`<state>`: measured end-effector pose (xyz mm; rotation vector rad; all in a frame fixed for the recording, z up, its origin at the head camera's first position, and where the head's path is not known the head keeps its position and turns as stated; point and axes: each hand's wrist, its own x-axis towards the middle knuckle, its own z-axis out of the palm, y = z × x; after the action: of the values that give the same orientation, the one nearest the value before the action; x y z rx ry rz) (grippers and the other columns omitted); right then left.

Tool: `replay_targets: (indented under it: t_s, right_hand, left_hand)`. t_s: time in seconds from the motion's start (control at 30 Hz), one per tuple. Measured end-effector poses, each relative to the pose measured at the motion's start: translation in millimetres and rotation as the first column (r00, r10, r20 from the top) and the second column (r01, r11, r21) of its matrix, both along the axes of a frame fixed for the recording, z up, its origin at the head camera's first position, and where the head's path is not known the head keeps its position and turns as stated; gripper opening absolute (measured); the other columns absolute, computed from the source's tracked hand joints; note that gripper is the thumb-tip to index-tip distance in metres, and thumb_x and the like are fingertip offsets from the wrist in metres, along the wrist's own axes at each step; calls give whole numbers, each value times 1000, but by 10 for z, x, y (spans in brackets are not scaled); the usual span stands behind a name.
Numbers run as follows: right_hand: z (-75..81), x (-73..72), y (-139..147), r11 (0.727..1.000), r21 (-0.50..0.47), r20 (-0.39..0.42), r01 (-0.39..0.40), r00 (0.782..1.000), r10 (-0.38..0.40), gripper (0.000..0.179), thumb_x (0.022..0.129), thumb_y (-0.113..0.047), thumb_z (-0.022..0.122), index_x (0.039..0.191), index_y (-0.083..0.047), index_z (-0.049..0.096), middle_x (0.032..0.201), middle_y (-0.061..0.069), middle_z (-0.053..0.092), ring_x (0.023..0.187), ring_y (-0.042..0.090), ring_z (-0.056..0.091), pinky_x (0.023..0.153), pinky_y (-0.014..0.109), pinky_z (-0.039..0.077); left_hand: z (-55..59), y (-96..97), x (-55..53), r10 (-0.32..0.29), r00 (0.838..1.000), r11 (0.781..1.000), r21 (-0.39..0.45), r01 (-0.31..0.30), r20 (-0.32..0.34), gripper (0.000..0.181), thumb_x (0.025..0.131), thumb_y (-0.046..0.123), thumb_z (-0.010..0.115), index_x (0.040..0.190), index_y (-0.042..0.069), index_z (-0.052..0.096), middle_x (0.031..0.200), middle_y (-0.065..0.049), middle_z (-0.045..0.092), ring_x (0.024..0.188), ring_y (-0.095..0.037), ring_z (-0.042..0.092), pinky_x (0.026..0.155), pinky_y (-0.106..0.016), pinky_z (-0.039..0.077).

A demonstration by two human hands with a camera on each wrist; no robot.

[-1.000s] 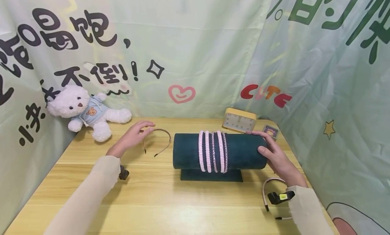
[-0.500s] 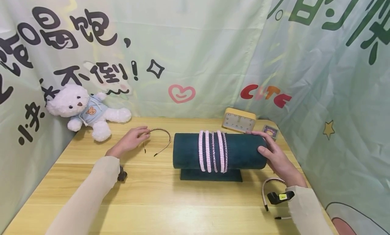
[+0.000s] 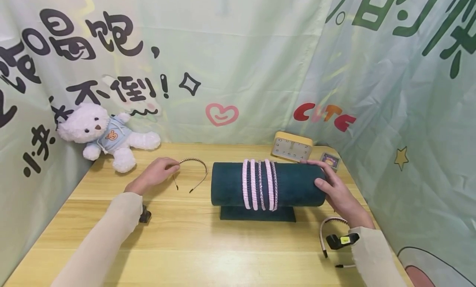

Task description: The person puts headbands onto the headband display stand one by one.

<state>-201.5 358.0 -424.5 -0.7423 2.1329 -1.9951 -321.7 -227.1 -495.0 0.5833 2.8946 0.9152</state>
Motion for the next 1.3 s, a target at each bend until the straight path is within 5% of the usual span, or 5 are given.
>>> replay_targets:
  t_s: [0.2, 0.43, 0.8, 1.13, 1.3]
  right_hand:
    - [11, 8, 3, 1000, -1, 7, 3, 1000, -3, 51, 118, -19, 37, 169, -13, 31, 166, -9, 47, 136, 9, 54, 102, 25, 58]
    - [-4, 12, -8, 1000, -2, 11, 2, 1000, -2, 50, 118, -17, 36, 168, -15, 34, 168, -6, 45, 136, 9, 54, 103, 25, 57]
    - [-2, -2, -3, 1000, 1, -4, -3, 1000, 3, 51, 118, -16, 35, 169, -8, 28, 168, -7, 45, 136, 9, 54, 103, 24, 57]
    - [-1, 6, 4, 1000, 16, 1, 15, 1000, -15, 51, 118, -16, 35, 168, -10, 30, 165, -11, 46, 136, 9, 53, 102, 25, 58]
    - [-3, 0, 3, 1000, 19, 0, 15, 1000, -15, 52, 118, -16, 35, 168, -7, 28, 166, -9, 46, 136, 9, 53, 102, 25, 58]
  left_hand:
    - [23, -10, 36, 23, 999, 997, -68, -25, -25, 32, 113, 20, 60, 132, -2, 75, 141, -26, 69, 137, -48, 61, 118, -63, 47]
    - [0, 43, 9, -56, 997, 993, -110, 50, -57, 35, 113, 20, 60, 138, -1, 72, 158, -29, 56, 148, -53, 49, 128, -68, 31]
    - [7, 53, 35, -29, 996, 995, -102, 20, -87, 29, 111, 14, 62, 131, -2, 76, 135, -25, 73, 132, -47, 64, 117, -62, 48]
    - [0, -27, 124, 58, 993, 994, -87, -67, -102, 29, 111, 12, 64, 135, -1, 74, 135, -23, 69, 126, -42, 66, 109, -60, 53]
    - [29, -78, 167, 80, 996, 995, -49, -81, -36, 31, 113, 13, 60, 138, 2, 72, 137, -21, 67, 120, -39, 67, 100, -57, 56]
